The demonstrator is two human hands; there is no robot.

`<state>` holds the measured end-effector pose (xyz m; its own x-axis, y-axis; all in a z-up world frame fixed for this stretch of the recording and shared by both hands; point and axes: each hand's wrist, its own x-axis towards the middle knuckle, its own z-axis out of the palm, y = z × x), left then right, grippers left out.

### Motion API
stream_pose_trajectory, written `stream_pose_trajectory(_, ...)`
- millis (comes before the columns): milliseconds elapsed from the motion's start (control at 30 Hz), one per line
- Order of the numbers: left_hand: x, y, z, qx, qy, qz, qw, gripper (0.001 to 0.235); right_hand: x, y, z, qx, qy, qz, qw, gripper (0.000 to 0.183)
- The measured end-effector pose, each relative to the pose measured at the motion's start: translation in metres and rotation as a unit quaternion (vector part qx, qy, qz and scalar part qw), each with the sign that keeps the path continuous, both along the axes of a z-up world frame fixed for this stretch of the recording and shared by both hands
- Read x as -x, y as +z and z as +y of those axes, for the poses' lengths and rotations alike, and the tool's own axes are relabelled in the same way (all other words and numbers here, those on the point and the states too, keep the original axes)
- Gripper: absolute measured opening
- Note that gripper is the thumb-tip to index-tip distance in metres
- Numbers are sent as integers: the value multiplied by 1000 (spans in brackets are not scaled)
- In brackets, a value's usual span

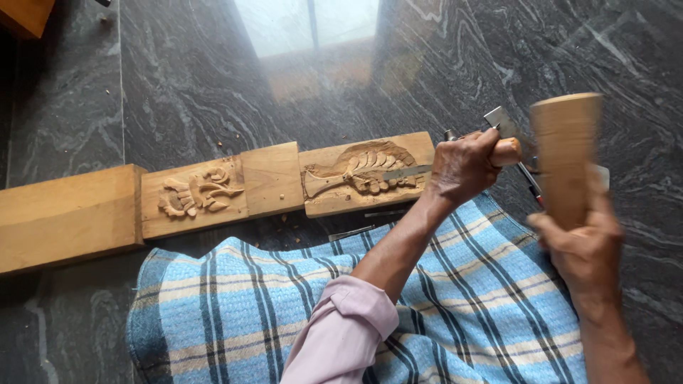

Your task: The person carves a wooden plank using a chisel and a wooden mallet. They repeatedly strike the chisel to shape a floral design on the wood, which rests on a plaid cloth on the floor.

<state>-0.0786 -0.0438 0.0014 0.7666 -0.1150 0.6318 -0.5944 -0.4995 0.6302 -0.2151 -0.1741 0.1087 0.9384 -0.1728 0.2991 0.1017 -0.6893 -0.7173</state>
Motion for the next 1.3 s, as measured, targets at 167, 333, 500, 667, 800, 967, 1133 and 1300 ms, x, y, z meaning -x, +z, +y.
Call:
stream_pose_trajectory(167,-3,-2,-1,-11,-16,42,999,12,-6,-7,7,-47,-71,82,993,80)
stream_pose_trajectory(333,0,2,5,-2,-11,15,1000,18,-8,-21,3,31,-68,101,992,87)
stream_pose_trajectory(500,4,17,-5,1,-64,3,998,15,-7,-25,-8,-187,-39,-3,982,55)
stream_pose_trajectory(667,5,16,-4,-31,-61,43,997,13,-7,-29,-13,-250,-46,-19,967,54)
stream_pose_trajectory(800,5,10,8,5,-40,21,999,15,-5,-28,-8,-232,-31,-31,972,55)
stream_pose_trajectory(967,9,16,10,26,-39,13,999,14,7,-20,-3,-169,-30,-62,983,70)
stream_pose_trajectory(1133,12,19,16,46,-45,-1,998,16,22,-20,5,-76,-32,-110,990,79)
stream_pose_trajectory(1300,12,17,15,46,-49,-3,998,15,31,-25,12,-113,-35,-97,988,81)
